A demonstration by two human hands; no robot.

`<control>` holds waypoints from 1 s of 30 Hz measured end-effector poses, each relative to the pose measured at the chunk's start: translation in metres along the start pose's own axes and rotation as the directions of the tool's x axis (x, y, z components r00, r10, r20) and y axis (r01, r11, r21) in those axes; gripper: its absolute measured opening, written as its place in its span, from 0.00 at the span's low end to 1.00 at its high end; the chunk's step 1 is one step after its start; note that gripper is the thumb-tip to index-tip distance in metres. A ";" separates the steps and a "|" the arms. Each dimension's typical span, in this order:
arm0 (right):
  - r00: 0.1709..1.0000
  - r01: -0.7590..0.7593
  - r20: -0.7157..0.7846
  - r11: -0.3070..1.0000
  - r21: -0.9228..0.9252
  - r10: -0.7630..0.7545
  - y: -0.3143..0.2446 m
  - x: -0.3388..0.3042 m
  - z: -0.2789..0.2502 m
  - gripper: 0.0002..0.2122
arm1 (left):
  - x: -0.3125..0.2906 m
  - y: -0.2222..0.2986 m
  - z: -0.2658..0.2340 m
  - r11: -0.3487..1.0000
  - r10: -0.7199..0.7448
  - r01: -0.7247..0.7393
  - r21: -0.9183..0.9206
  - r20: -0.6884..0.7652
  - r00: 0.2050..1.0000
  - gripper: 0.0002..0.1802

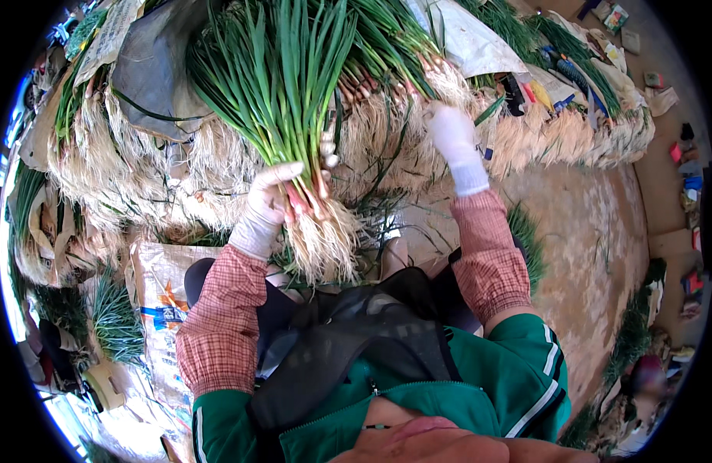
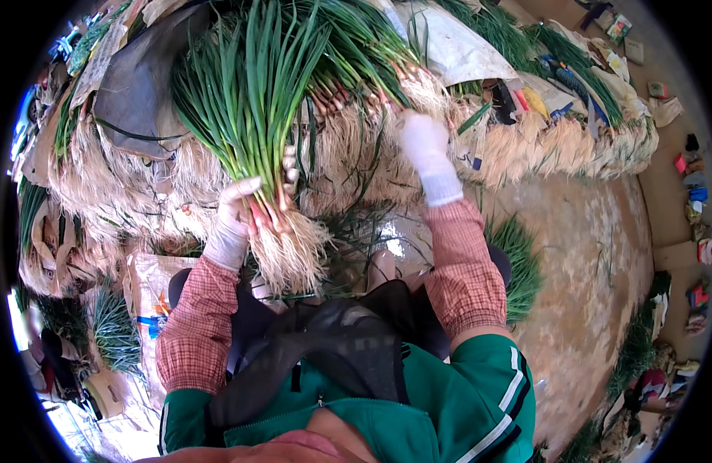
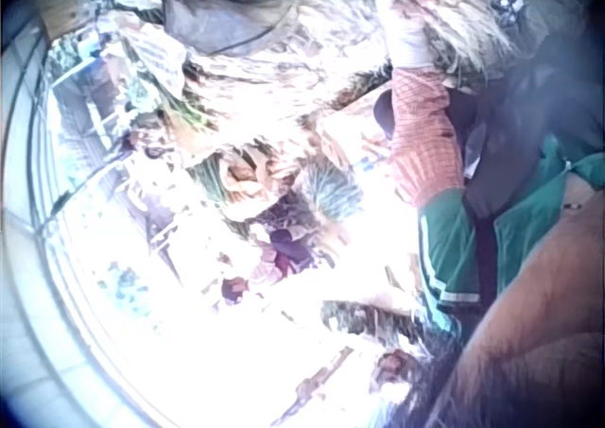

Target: The person cleans and bundles scallions by hand, pulling individual stalks from a large pile, stripping off outer layers, and gathering them into a bunch.

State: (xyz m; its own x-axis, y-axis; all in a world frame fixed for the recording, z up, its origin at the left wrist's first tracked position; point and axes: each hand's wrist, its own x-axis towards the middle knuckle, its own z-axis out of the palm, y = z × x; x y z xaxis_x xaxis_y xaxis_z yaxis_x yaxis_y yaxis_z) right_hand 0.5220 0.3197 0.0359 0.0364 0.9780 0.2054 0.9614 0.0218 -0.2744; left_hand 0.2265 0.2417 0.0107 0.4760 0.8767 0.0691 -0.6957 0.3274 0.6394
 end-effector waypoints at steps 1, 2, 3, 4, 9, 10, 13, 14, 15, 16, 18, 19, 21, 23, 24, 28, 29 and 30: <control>0.998 0.027 0.067 0.994 -0.110 -0.020 -0.008 -0.007 -0.002 0.08 | -0.003 -0.003 0.004 1.000 -0.008 0.008 0.009 -0.033 0.999 0.35; 0.998 0.052 0.047 0.998 -0.043 -0.050 -0.017 -0.020 0.006 0.07 | 0.001 0.001 0.005 0.996 -0.085 0.087 -0.028 0.043 0.995 0.31; 0.983 0.149 0.099 0.986 0.079 -0.157 -0.039 -0.041 0.001 0.08 | 0.000 -0.005 0.007 0.999 0.003 -0.003 0.033 0.002 1.000 0.31; 0.976 0.210 0.000 0.945 0.251 -0.217 -0.040 -0.048 0.007 0.09 | 0.003 -0.009 0.008 0.999 0.003 -0.003 0.039 0.008 1.000 0.31; 0.995 -0.102 0.003 0.981 -0.166 0.104 0.000 0.019 0.000 0.12 | -0.002 -0.009 -0.012 0.993 -0.072 0.071 -0.098 -0.003 0.997 0.35; 0.996 -0.091 -0.002 0.976 -0.196 0.092 0.008 0.019 0.006 0.12 | -0.001 -0.006 -0.005 0.995 -0.044 0.044 -0.088 0.004 0.999 0.35; 0.998 -0.043 0.039 0.985 -0.168 0.050 -0.027 -0.022 0.000 0.12 | 0.001 -0.008 0.000 1.000 -0.021 0.022 -0.006 0.035 0.999 0.31; 0.984 0.177 -0.006 0.983 -0.054 -0.178 -0.039 -0.052 0.008 0.13 | 0.003 -0.011 -0.003 1.000 -0.026 0.026 0.003 0.028 0.999 0.31; 0.916 0.395 -0.093 0.917 0.057 -0.390 -0.052 -0.073 0.011 0.15 | 0.004 -0.009 0.001 0.999 -0.026 0.025 0.027 0.027 0.999 0.31; 0.900 0.430 -0.014 0.883 0.186 -0.435 -0.062 -0.084 0.015 0.17 | -0.001 -0.001 0.014 0.992 -0.129 0.128 -0.010 -0.048 0.991 0.31; 0.915 -0.082 0.349 0.755 0.651 -0.201 -0.064 -0.083 0.031 0.21 | 0.003 -0.013 0.008 1.000 -0.027 0.027 0.000 -0.065 0.998 0.34; 0.885 -0.326 0.447 0.513 0.794 -0.128 -0.064 -0.069 0.018 0.20 | 0.003 -0.016 0.009 0.998 0.017 -0.011 0.055 -0.100 0.995 0.36; 0.937 -0.232 0.277 0.214 0.949 -0.212 -0.065 -0.048 0.036 0.19 | 0.000 -0.017 0.010 0.999 0.011 -0.014 -0.046 -0.069 0.998 0.31; 0.876 -0.434 0.426 0.016 0.901 -0.227 -0.096 -0.043 0.041 0.17 | -0.005 -0.015 0.000 0.999 -0.014 0.011 -0.039 -0.077 0.997 0.29; 0.883 -0.419 0.279 -0.365 0.831 -0.378 -0.097 -0.038 0.064 0.15 | -0.004 -0.014 0.007 0.999 0.012 -0.014 -0.032 -0.063 0.998 0.29; 0.967 -0.158 0.108 -0.210 0.965 -0.229 -0.128 -0.081 0.083 0.11 | -0.005 -0.008 -0.005 0.998 0.027 -0.027 -0.065 0.005 1.000 0.30; 0.947 -0.192 0.178 -0.027 0.981 -0.267 -0.120 -0.081 0.093 0.11 | -0.001 -0.015 -0.003 0.989 0.090 -0.089 -0.120 0.002 0.996 0.30; 0.919 -0.219 0.257 0.153 0.964 -0.298 -0.117 -0.077 0.090 0.10 | -0.002 -0.015 0.000 0.985 0.092 -0.091 -0.148 0.004 0.996 0.32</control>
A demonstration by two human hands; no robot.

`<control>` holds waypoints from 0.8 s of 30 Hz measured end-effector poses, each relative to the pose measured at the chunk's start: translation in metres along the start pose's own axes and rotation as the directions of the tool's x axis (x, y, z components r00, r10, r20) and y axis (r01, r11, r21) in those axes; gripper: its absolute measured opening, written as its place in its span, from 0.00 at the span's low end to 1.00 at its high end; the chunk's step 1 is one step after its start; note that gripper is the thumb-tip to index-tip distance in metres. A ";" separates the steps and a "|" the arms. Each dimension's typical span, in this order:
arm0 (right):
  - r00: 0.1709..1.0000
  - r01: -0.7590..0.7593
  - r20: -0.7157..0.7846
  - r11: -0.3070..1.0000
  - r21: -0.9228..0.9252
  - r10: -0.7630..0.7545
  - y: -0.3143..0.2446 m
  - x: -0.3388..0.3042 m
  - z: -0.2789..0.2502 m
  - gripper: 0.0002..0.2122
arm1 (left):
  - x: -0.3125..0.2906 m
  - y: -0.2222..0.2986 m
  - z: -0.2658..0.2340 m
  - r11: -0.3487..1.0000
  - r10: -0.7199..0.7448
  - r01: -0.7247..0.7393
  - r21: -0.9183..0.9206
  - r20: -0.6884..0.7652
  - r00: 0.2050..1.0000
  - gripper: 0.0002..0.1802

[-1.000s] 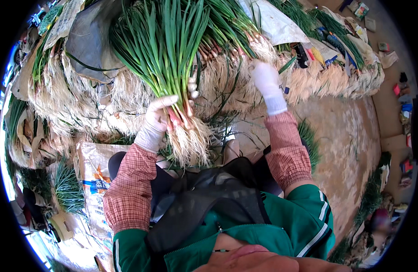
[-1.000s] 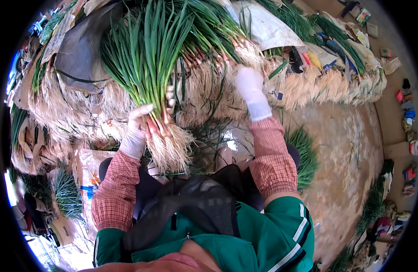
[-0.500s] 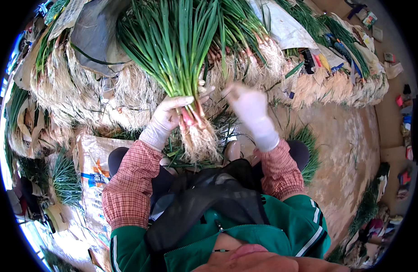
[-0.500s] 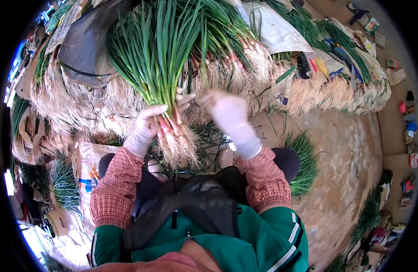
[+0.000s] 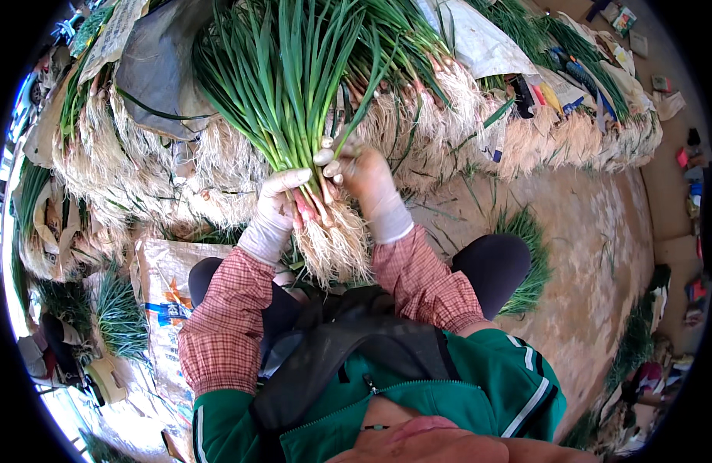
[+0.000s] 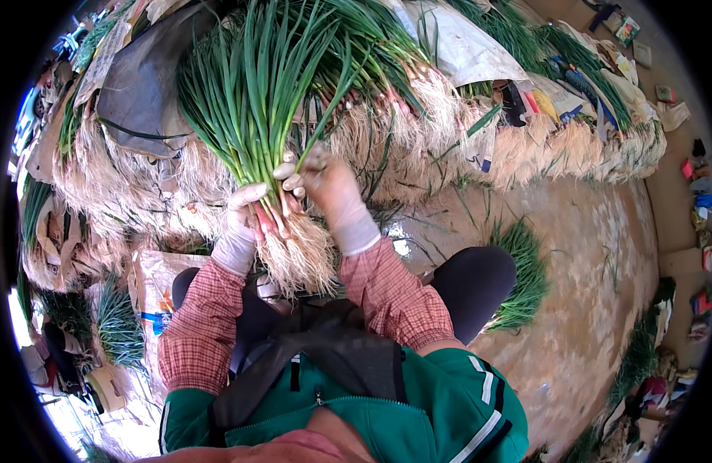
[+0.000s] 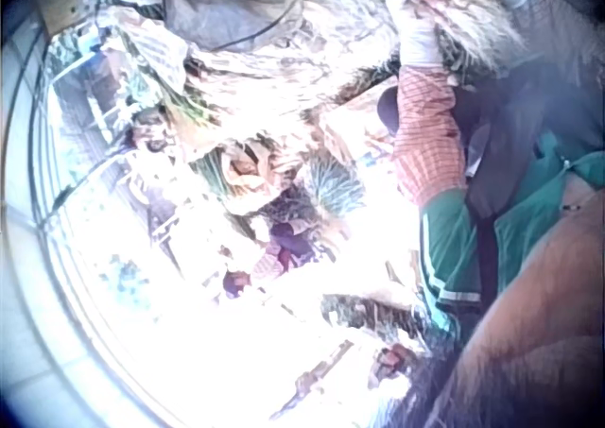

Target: The person cleans and bundles scallions by hand, pulling individual stalks from a large pile, stripping off outer layers, and gathering them into a bunch.

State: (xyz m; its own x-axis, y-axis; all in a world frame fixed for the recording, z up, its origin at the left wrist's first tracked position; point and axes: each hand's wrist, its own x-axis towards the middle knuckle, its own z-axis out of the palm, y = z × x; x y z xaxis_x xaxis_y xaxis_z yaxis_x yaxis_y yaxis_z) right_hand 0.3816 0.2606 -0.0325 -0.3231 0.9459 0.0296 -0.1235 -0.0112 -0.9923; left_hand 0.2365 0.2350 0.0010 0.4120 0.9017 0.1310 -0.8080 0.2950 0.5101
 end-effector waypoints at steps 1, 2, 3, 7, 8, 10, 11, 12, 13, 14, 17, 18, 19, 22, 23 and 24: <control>0.996 -0.074 0.033 0.983 -0.169 0.081 -0.006 0.004 -0.006 0.09 | -0.001 0.002 0.004 1.000 0.006 -0.006 -0.028 0.005 1.000 0.34; 0.985 -0.138 0.054 0.932 -0.335 0.165 -0.012 0.009 -0.013 0.09 | -0.005 0.012 0.005 0.996 -0.054 0.054 0.075 -0.006 0.999 0.37; 0.969 -0.190 0.047 0.849 -0.494 0.244 -0.022 0.015 -0.025 0.08 | -0.007 0.020 0.022 0.989 -0.045 0.050 0.139 -0.044 0.998 0.34; 0.898 0.280 0.347 -0.256 -0.925 -0.272 -0.050 0.047 -0.098 0.07 | -0.011 0.043 0.038 0.974 0.206 -0.210 0.081 0.062 0.977 0.33; 0.801 0.452 0.127 0.451 -0.769 -0.586 -0.072 0.063 -0.125 0.10 | -0.012 0.046 0.033 0.966 0.215 -0.218 0.139 0.037 0.976 0.31; 0.764 -0.155 -0.339 0.353 -0.923 -0.549 -0.123 0.081 -0.155 0.09 | 0.000 0.040 0.020 0.963 0.195 -0.192 0.190 0.001 0.981 0.28; 0.788 -0.322 -0.316 0.084 -0.943 -0.528 -0.133 0.095 -0.169 0.10 | 0.002 0.040 0.009 0.988 0.099 -0.098 0.121 0.003 0.995 0.29; 0.808 -0.279 -0.276 0.076 -0.957 -0.520 -0.131 0.097 -0.170 0.10 | 0.002 0.033 0.003 0.984 0.174 -0.173 0.032 -0.009 0.985 0.30; 0.824 -0.239 -0.234 0.057 -0.969 -0.517 -0.131 0.098 -0.171 0.10 | 0.009 0.025 0.006 0.967 0.247 -0.247 -0.065 -0.017 0.969 0.30; 0.836 -0.201 -0.192 0.038 -0.979 -0.513 -0.131 0.099 -0.173 0.11 | 0.008 0.023 0.010 0.970 0.233 -0.232 -0.077 -0.001 0.973 0.32; 0.949 -0.148 -0.313 0.818 -0.556 -0.041 -0.134 0.052 -0.087 0.06 | 0.001 0.028 0.009 0.977 0.214 -0.214 0.010 -0.092 0.972 0.30; 0.972 -0.023 -0.208 0.842 -0.539 -0.107 -0.114 0.041 -0.075 0.06 | 0.010 0.023 0.008 0.981 0.192 -0.190 -0.041 0.032 0.981 0.27; 0.972 0.177 -0.027 0.806 -0.565 -0.232 -0.092 0.031 -0.061 0.05 | 0.008 0.021 0.010 0.993 0.120 -0.121 -0.008 -0.085 0.989 0.25; 0.985 0.150 0.006 0.840 -0.522 -0.173 -0.064 0.020 -0.016 0.04 | 0.000 0.024 -0.004 0.998 0.056 -0.050 0.048 -0.134 0.989 0.27; 0.960 0.227 -0.023 0.828 -0.513 -0.278 -0.051 0.023 -0.017 0.04 | 0.000 0.022 0.004 0.991 0.131 -0.126 0.047 -0.134 0.982 0.29; 0.934 0.280 -0.035 0.790 -0.545 -0.356 -0.047 0.025 -0.018 0.04 | -0.001 0.024 0.006 0.992 0.124 -0.122 0.029 -0.081 0.989 0.31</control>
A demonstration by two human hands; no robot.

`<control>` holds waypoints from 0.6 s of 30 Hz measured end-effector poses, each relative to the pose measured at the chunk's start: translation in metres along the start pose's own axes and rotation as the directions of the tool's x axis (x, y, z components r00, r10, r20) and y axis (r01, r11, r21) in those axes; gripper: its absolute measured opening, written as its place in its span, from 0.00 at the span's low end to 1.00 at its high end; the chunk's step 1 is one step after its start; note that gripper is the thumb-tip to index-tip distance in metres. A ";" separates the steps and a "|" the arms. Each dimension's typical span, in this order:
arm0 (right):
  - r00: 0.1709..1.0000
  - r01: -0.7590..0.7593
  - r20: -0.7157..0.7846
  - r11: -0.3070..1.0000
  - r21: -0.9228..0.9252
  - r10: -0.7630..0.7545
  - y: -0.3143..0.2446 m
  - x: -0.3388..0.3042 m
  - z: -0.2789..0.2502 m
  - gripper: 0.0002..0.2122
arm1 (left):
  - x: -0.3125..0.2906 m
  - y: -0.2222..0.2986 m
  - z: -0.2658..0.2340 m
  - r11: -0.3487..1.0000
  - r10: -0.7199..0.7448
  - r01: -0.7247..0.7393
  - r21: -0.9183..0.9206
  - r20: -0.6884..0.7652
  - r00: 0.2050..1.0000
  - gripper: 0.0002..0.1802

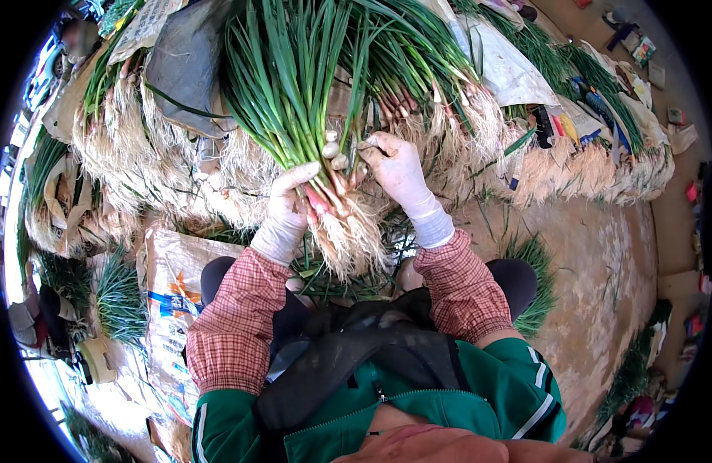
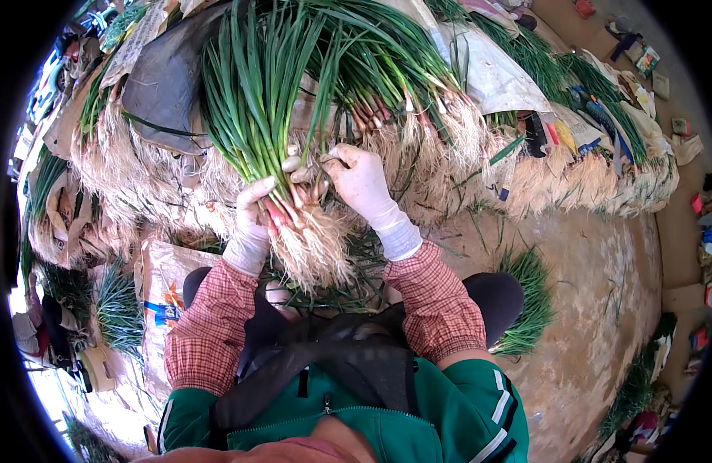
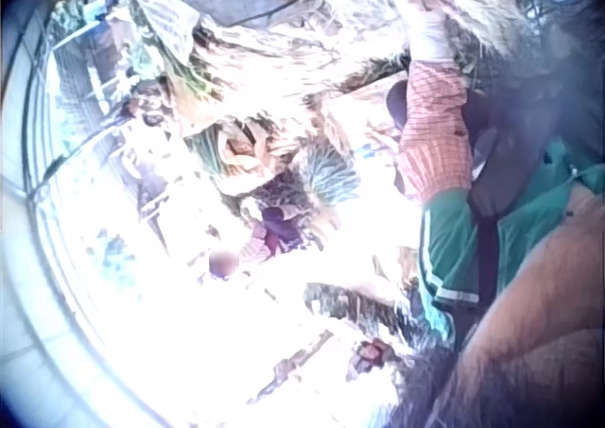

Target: The person cleans and bundles scallions by hand, pulling individual stalks from a large pile, stripping off outer layers, and gathering them into a bunch.

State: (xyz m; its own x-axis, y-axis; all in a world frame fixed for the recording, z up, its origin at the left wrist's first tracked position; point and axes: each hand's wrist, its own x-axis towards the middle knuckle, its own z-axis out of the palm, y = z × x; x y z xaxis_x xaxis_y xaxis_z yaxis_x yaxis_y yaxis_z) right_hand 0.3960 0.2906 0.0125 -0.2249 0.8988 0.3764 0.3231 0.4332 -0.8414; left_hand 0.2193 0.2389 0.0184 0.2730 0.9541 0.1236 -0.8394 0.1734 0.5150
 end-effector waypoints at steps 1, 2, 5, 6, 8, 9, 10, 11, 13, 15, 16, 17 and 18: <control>0.997 0.062 -0.053 0.997 -0.037 -0.064 0.005 0.001 0.002 0.04 | -0.001 0.003 0.003 1.000 -0.006 0.007 -0.017 0.053 0.999 0.32; 0.986 0.121 -0.104 0.990 -0.078 -0.129 0.010 0.002 0.003 0.05 | -0.001 -0.003 0.010 0.989 0.031 -0.026 -0.144 0.034 0.999 0.32; 0.989 -0.096 -0.121 0.993 -0.075 0.086 0.016 0.010 -0.003 0.06 | -0.005 0.005 -0.007 0.997 -0.014 0.015 -0.069 0.008 1.000 0.29; 0.969 -0.104 -0.239 0.983 -0.149 0.066 0.038 0.014 -0.013 0.06 | -0.003 0.007 0.014 0.998 -0.049 0.051 -0.048 0.037 0.998 0.25; 0.914 -0.209 -0.299 0.949 0.236 0.276 0.051 0.016 -0.024 0.05 | -0.002 0.007 0.004 0.991 -0.015 0.027 -0.128 0.094 0.995 0.26; 0.871 -0.285 -0.261 0.860 0.423 0.417 0.050 0.013 -0.028 0.04 | -0.003 0.005 0.003 0.981 0.035 -0.010 -0.195 0.126 0.991 0.31; 0.892 -0.214 -0.298 0.898 0.385 0.340 0.049 0.014 -0.026 0.04 | -0.007 0.007 0.002 0.985 0.051 -0.037 -0.167 0.084 0.995 0.33; 0.907 -0.140 -0.332 0.928 0.344 0.260 0.049 0.018 -0.025 0.04 | -0.009 0.008 0.003 0.994 0.043 -0.038 -0.103 0.052 0.998 0.31; 0.945 -0.056 -0.294 0.955 0.291 0.145 0.030 0.016 -0.015 0.03 | -0.014 0.009 0.002 0.999 0.031 -0.031 0.021 -0.024 0.999 0.29; 0.985 -0.019 -0.158 0.962 0.274 0.064 0.003 0.006 0.001 0.02 | -0.017 0.009 -0.001 0.991 0.014 0.002 0.132 -0.120 0.993 0.27; 0.992 0.065 -0.113 0.991 0.116 -0.052 0.002 0.002 0.007 0.02 | -0.017 0.008 -0.001 0.992 -0.014 0.029 0.126 -0.119 0.993 0.26; 0.986 0.159 -0.049 0.987 -0.039 -0.161 0.002 -0.002 0.013 0.02 | -0.017 0.007 0.001 0.991 -0.043 0.057 0.121 -0.117 0.992 0.25; 0.996 -0.053 0.067 0.998 0.018 0.052 0.002 -0.007 0.020 0.02 | -0.014 0.007 0.000 0.991 -0.058 0.068 0.115 -0.093 0.994 0.23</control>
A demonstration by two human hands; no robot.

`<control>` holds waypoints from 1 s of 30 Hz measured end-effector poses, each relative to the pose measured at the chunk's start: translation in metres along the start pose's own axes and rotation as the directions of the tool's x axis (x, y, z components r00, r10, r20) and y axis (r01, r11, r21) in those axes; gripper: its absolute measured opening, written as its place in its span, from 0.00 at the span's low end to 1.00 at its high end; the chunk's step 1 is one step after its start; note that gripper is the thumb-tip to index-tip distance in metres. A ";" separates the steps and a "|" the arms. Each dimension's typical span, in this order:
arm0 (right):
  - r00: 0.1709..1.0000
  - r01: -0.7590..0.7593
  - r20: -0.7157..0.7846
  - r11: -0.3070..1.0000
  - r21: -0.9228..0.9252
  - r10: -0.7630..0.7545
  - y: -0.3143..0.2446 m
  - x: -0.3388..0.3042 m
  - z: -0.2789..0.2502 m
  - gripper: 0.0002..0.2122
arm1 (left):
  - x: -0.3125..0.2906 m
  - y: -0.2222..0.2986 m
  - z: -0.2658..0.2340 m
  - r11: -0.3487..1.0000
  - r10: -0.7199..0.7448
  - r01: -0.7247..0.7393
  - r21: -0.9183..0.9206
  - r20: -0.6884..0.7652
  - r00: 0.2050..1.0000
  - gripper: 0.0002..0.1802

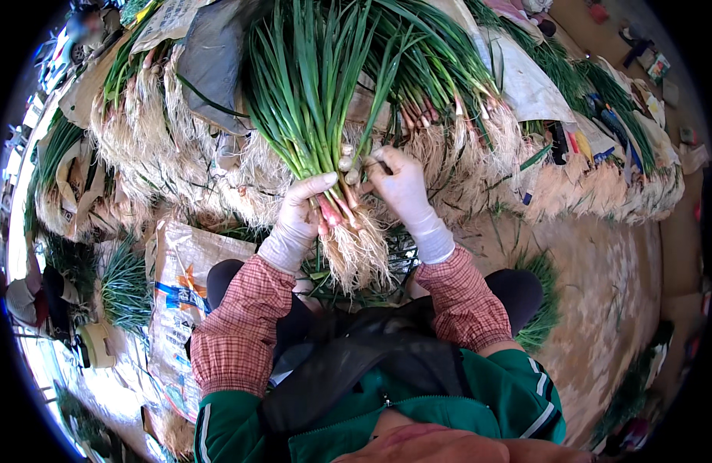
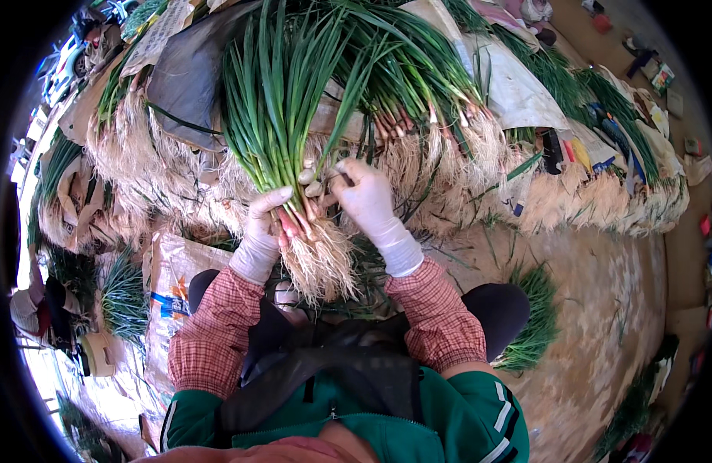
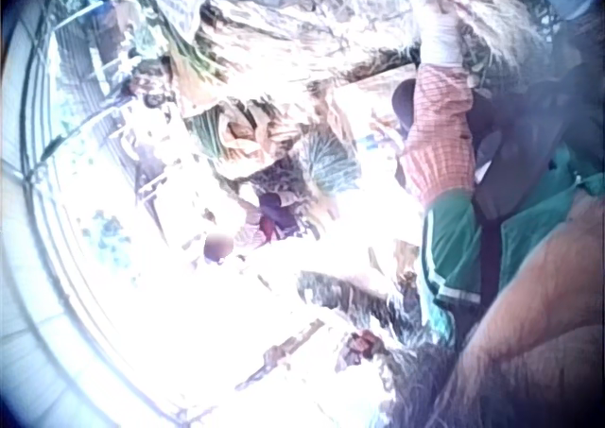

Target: The person cleans and bundles scallions by hand, pulling individual stalks from a large pile, stripping off outer layers, and gathering them into a bunch.

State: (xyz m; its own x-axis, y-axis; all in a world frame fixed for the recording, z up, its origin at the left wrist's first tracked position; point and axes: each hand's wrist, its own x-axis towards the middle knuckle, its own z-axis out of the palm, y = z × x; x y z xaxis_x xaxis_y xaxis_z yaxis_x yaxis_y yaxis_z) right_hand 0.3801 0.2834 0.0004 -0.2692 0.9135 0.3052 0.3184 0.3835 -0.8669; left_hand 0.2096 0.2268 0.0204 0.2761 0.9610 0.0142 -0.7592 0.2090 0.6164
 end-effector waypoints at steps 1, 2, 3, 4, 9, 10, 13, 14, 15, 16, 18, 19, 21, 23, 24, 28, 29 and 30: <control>0.997 -0.047 -0.041 0.971 0.233 0.058 0.001 0.000 0.011 0.04 | 0.000 0.002 0.000 0.999 -0.027 0.028 0.043 -0.006 1.000 0.21; 0.995 -0.051 -0.064 0.951 0.306 0.074 0.003 0.000 0.009 0.04 | 0.002 -0.001 0.003 1.000 0.010 -0.010 0.002 -0.025 1.000 0.20; 0.992 -0.052 -0.085 0.925 0.377 0.090 -0.005 0.001 0.007 0.05 | 0.003 -0.001 0.008 0.998 0.048 -0.050 -0.038 -0.047 0.998 0.18; 0.984 -0.149 0.012 0.776 0.612 0.180 -0.004 0.001 0.008 0.06 | 0.003 0.001 0.009 0.998 0.038 -0.039 -0.053 -0.025 0.999 0.17; 0.927 -0.151 0.185 -0.127 0.980 0.325 0.028 0.018 -0.018 0.06 | -0.002 0.006 0.010 0.988 0.006 -0.010 -0.157 -0.027 1.000 0.13; 0.924 -0.074 0.170 -0.275 0.959 0.342 0.027 0.024 -0.025 0.06 | -0.003 0.012 0.020 0.981 0.049 -0.035 -0.193 0.066 0.997 0.13; 0.944 -0.331 0.061 0.926 0.181 0.325 0.023 0.025 -0.041 0.15 | -0.009 0.016 0.020 0.926 0.148 -0.104 -0.363 0.094 0.984 0.14; 0.981 -0.171 -0.041 0.942 0.289 0.190 0.022 0.025 -0.042 0.18 | -0.010 0.015 0.022 0.906 0.164 -0.113 -0.409 0.090 0.982 0.16; 0.987 -0.002 -0.149 0.927 0.375 0.062 0.009 0.027 -0.040 0.21 | -0.012 0.016 0.023 0.897 0.158 -0.104 -0.431 0.093 0.983 0.16; 0.962 0.171 -0.268 0.881 0.441 -0.052 -0.002 0.028 -0.037 0.24 | -0.013 0.017 0.027 0.891 0.155 -0.087 -0.445 0.118 0.981 0.16; 0.997 0.010 -0.066 0.808 0.590 0.036 -0.023 0.028 -0.025 0.31 | -0.012 0.014 0.028 0.893 0.150 -0.073 -0.444 0.140 0.979 0.16; 0.998 -0.069 0.039 0.759 0.648 0.057 -0.032 0.030 -0.017 0.34 | -0.011 0.013 0.024 0.901 0.160 -0.087 -0.425 0.139 0.977 0.16; 0.984 -0.160 0.167 0.742 0.651 0.066 -0.039 0.018 -0.004 0.38 | -0.011 0.014 0.023 0.914 0.177 -0.116 -0.388 0.126 0.976 0.16; 1.000 0.015 0.000 0.847 0.531 -0.018 -0.031 0.015 0.010 0.38 | -0.010 0.013 0.024 0.926 0.191 -0.145 -0.350 0.101 0.976 0.16; 0.999 -0.033 0.026 0.831 0.555 0.023 -0.027 0.017 0.008 0.37 | -0.009 0.013 0.022 0.924 0.169 -0.101 -0.368 0.156 0.973 0.16; 0.994 -0.092 0.107 0.759 0.645 0.030 -0.020 0.024 0.003 0.34 | -0.010 0.009 0.020 0.902 0.196 -0.141 -0.407 0.094 0.976 0.15; 0.993 -0.076 0.119 0.741 0.667 -0.006 -0.021 0.024 0.003 0.32 | -0.009 0.010 0.018 0.898 0.164 -0.097 -0.429 0.122 0.979 0.15; 0.980 -0.100 0.191 0.694 0.713 -0.055 -0.023 0.029 -0.001 0.28 | -0.009 0.012 0.014 0.892 0.133 -0.055 -0.450 0.146 0.980 0.15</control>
State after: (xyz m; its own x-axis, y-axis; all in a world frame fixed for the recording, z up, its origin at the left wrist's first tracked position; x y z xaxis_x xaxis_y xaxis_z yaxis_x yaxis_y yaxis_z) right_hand 0.3660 0.3007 0.0294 -0.4554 0.8478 0.2716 -0.4003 0.0775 -0.9131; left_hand 0.2064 0.2177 0.0387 0.2551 0.9437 0.2107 -0.9570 0.2153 0.1946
